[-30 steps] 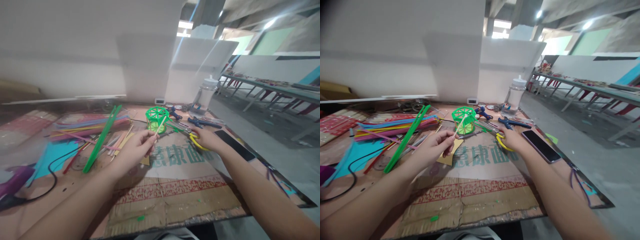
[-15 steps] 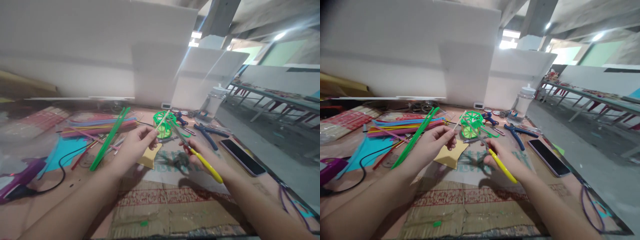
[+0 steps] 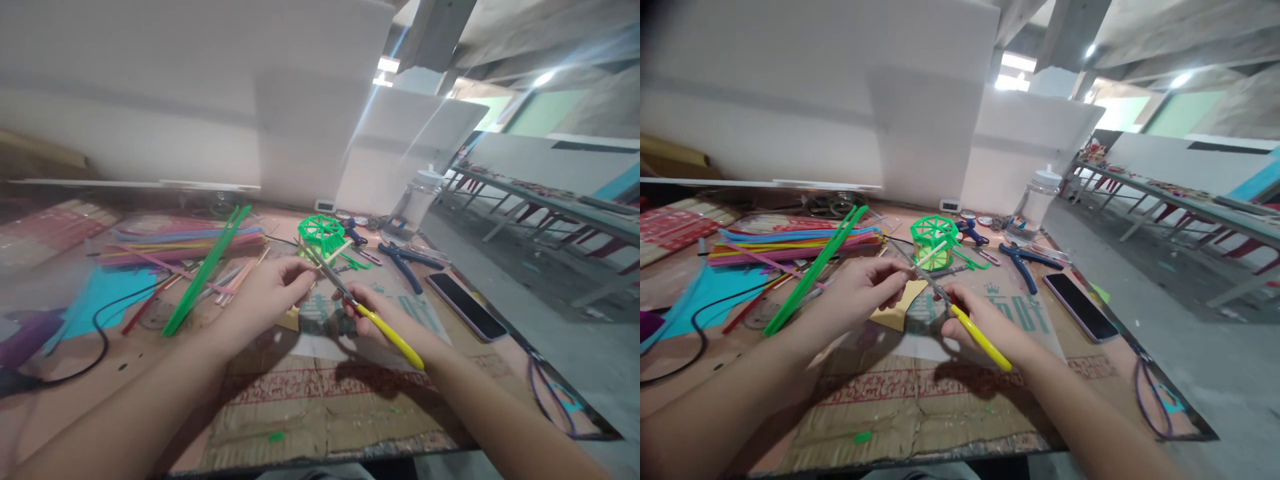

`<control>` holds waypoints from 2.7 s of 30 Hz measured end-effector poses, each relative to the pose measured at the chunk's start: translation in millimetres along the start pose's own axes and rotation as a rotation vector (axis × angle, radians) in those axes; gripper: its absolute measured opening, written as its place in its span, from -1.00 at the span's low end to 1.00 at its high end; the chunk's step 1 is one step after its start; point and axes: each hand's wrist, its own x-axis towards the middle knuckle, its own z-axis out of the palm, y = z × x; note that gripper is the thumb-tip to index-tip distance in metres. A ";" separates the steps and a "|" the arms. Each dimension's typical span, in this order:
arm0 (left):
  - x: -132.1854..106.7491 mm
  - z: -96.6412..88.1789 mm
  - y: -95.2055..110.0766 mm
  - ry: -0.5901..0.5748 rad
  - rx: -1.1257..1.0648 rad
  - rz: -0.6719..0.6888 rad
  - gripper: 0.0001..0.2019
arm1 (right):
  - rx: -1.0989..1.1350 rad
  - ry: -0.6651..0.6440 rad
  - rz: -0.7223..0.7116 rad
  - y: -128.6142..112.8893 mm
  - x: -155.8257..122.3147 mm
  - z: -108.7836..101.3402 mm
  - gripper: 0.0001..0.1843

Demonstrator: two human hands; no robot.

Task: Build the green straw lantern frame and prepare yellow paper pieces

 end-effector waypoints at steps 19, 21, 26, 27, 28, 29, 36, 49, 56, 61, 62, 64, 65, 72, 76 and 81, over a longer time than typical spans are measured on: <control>-4.7 -1.0 1.6 0.010 0.044 -0.040 -0.72 | -0.072 -0.017 -0.009 -0.7 -2.0 -1.6 -0.39; -4.1 -2.0 0.8 -0.001 0.048 -0.024 -0.70 | -0.090 -0.004 -0.011 -1.6 -1.9 -0.8 -0.39; -3.1 -3.9 -0.2 -0.023 0.083 -0.049 -0.70 | -0.139 0.024 -0.011 -9.0 -2.1 4.3 -0.30; -3.1 -4.1 -0.3 -0.028 0.092 -0.048 -0.69 | -0.146 0.036 -0.009 -10.3 -2.0 5.6 -0.29; -3.1 -4.2 -0.4 -0.033 0.097 -0.043 -0.68 | -0.152 0.047 -0.001 -11.4 -1.7 6.9 -0.28; -3.0 -4.3 -0.8 -0.039 0.095 -0.042 -0.67 | -0.156 0.056 0.009 -12.2 -1.2 8.0 -0.27; 5.8 -8.4 -10.9 -0.056 0.031 -0.021 -0.71 | -0.157 0.032 0.028 -20.3 0.5 8.0 -0.27; 11.3 -16.2 -15.7 -0.490 -0.816 -0.063 -0.66 | -0.006 -0.097 0.079 -30.0 -7.9 9.5 -0.31; 9.8 -4.2 -13.3 -0.540 -0.908 -0.144 -0.67 | 0.024 -0.077 0.016 -21.4 -3.1 11.6 -0.43; 14.9 -2.8 -16.2 -0.495 -1.007 -0.065 -0.74 | 0.105 -0.065 -0.054 -25.9 3.2 14.9 -0.28; 15.9 -4.2 -16.9 -0.481 -1.017 -0.061 -0.74 | 0.103 -0.066 -0.063 -25.2 5.3 15.3 -0.29; 17.2 -7.7 -17.8 -0.460 -1.016 -0.069 -0.74 | 0.078 -0.077 -0.067 -22.9 9.2 15.2 -0.33; 17.5 -9.4 -18.1 -0.453 -1.010 -0.075 -0.74 | 0.061 -0.083 -0.067 -21.6 10.7 14.6 -0.36; 16.1 -13.5 -17.4 -0.474 -0.995 -0.097 -0.71 | -0.016 -0.072 -0.040 -25.9 11.0 12.6 -0.34; 15.8 -13.3 -19.4 -0.494 -0.992 -0.082 -0.72 | 0.049 -0.040 -0.016 -29.0 10.6 19.0 -0.34; 16.2 -16.0 -23.3 -0.497 -0.957 -0.074 -0.71 | 0.145 0.000 0.014 -19.8 11.9 25.6 -0.34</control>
